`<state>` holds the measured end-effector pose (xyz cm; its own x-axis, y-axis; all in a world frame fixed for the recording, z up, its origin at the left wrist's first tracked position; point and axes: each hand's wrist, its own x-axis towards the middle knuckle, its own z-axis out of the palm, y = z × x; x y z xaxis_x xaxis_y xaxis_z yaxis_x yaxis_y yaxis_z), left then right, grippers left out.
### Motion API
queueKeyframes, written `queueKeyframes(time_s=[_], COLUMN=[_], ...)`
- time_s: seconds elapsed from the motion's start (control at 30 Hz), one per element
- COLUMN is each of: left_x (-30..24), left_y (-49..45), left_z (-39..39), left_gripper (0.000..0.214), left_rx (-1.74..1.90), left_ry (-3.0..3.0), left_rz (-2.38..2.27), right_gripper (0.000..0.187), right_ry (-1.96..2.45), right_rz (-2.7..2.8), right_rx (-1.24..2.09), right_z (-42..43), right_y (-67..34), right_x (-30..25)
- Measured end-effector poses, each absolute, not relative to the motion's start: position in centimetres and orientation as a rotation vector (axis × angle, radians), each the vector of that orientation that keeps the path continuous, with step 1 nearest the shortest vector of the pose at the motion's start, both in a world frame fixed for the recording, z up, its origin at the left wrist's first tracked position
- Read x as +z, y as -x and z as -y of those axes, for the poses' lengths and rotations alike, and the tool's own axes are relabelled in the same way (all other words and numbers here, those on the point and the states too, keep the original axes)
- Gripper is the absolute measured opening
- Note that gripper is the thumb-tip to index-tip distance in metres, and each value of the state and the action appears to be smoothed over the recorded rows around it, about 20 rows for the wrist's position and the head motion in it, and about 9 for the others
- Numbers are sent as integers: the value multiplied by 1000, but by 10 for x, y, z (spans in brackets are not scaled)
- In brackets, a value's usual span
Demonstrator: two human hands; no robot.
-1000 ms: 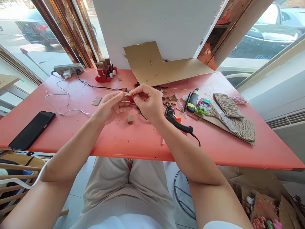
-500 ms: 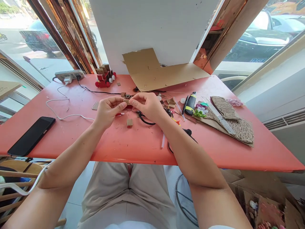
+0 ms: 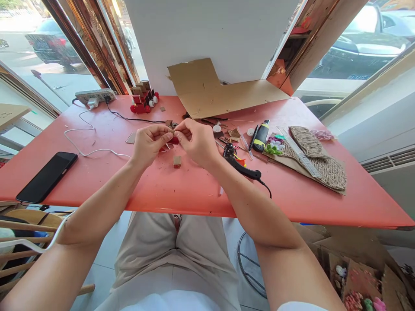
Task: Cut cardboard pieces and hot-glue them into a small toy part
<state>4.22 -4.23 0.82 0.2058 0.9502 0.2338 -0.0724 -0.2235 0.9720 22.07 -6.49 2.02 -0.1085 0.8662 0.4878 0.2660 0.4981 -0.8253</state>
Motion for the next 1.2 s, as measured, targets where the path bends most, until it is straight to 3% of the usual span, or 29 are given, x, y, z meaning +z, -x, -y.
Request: queueKeyframes(time_s=[0.2,0.47,0.6,0.83,1.07,1.2], left_x=[15,14,17,21,17,9], left_y=[-38,-36,-35,-32,-34,-36], left_z=[44,43,43,43,52,53], left_gripper=[48,25,27,40,16,23], left_rx=[1008,960,976,909,776,591], left_ry=[-1284,-1104,-1132,-1266,-1975,-2278], left_rz=[-724,-671,-704,-723,-841,-828], right_gripper=[19,38,48,38,35,37], right_ry=[888,903,878,868,842,883], right_rz=[1529,1595,1660,1854,1684,1674], right_rx=[824,826,900,933,908,867], right_z=[66,72,70,72,67,67], right_y=[-227,-234,-239,-246,-269,-270], right_x=[30,39,41,52,60,60])
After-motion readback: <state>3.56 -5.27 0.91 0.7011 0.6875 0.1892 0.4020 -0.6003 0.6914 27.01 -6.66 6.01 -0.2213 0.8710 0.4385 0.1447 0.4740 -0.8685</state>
